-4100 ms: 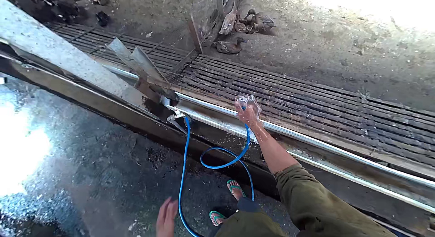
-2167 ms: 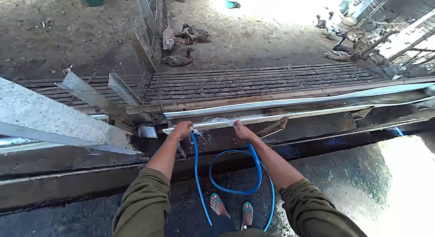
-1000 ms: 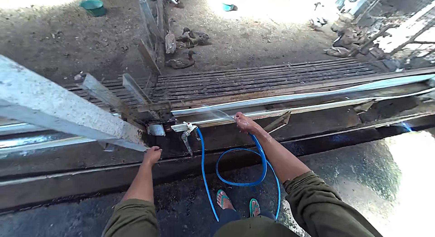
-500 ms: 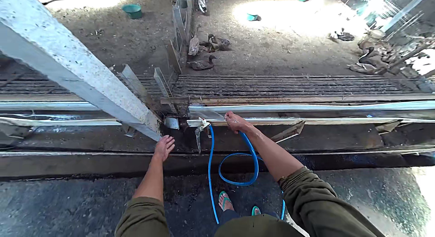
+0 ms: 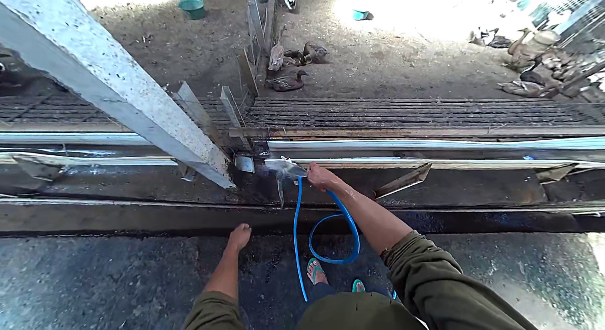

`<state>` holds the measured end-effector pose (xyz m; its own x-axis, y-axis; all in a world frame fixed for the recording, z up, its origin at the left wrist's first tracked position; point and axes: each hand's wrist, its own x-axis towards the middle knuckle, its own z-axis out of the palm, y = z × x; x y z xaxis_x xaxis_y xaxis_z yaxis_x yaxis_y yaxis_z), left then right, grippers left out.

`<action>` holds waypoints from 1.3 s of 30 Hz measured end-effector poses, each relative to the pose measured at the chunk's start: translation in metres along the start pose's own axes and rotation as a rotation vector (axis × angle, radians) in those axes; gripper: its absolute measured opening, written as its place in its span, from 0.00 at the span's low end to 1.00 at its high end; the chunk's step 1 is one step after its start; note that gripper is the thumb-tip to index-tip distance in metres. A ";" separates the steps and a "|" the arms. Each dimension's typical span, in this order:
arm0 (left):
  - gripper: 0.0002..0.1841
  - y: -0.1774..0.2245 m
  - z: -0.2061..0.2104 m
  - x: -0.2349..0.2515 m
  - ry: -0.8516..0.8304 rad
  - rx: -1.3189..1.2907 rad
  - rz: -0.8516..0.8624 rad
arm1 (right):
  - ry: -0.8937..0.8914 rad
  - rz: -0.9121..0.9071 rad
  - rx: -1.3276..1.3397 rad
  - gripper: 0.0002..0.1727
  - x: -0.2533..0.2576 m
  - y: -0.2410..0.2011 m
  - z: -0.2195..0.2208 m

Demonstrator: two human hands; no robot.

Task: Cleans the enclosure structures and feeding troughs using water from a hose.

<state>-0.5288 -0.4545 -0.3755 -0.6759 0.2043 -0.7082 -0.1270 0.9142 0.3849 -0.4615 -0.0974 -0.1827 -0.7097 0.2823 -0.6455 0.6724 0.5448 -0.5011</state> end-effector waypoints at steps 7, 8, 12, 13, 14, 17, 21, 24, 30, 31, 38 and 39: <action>0.24 -0.091 0.109 -0.057 -0.179 -0.077 -0.195 | 0.143 0.252 0.128 0.25 -0.003 0.110 -0.030; 0.26 -0.097 0.121 -0.065 -0.213 -0.045 -0.203 | 0.177 0.300 0.158 0.25 -0.007 0.128 -0.037; 0.38 -0.087 0.167 -0.079 -0.358 0.106 -0.073 | 0.329 0.401 0.354 0.20 -0.023 0.188 -0.059; 0.42 -0.071 0.179 -0.082 -0.389 0.146 -0.003 | 0.348 0.385 0.411 0.20 -0.026 0.194 -0.059; 0.45 -0.048 0.192 -0.085 -0.416 0.183 0.077 | 0.350 0.357 0.458 0.20 -0.030 0.192 -0.057; 0.58 0.033 0.235 -0.091 -0.501 0.167 0.333 | 0.286 0.232 0.557 0.21 -0.036 0.157 -0.052; 0.70 0.128 0.290 -0.101 -0.677 0.219 0.585 | 0.241 0.211 0.635 0.19 -0.047 0.139 -0.067; 0.45 0.173 0.310 -0.116 -0.809 0.331 0.648 | 0.300 0.243 0.680 0.18 -0.068 0.168 -0.099; 0.20 0.203 0.346 -0.122 -0.735 0.360 0.644 | 0.468 0.357 0.723 0.14 -0.118 0.309 -0.162; 0.20 0.210 0.351 -0.123 -0.699 0.392 0.642 | 0.491 0.375 0.741 0.13 -0.127 0.336 -0.171; 0.22 0.234 0.377 -0.124 -0.543 0.778 0.470 | 0.657 0.426 0.889 0.11 -0.215 0.506 -0.246; 0.21 0.234 0.380 -0.125 -0.518 0.814 0.439 | 0.690 0.438 0.904 0.11 -0.229 0.531 -0.258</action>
<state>-0.1976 -0.1330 -0.4219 -0.1286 0.5225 -0.8429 0.7074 0.6440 0.2913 0.0040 0.3313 -0.1522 -0.1635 0.8144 -0.5569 0.5915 -0.3708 -0.7160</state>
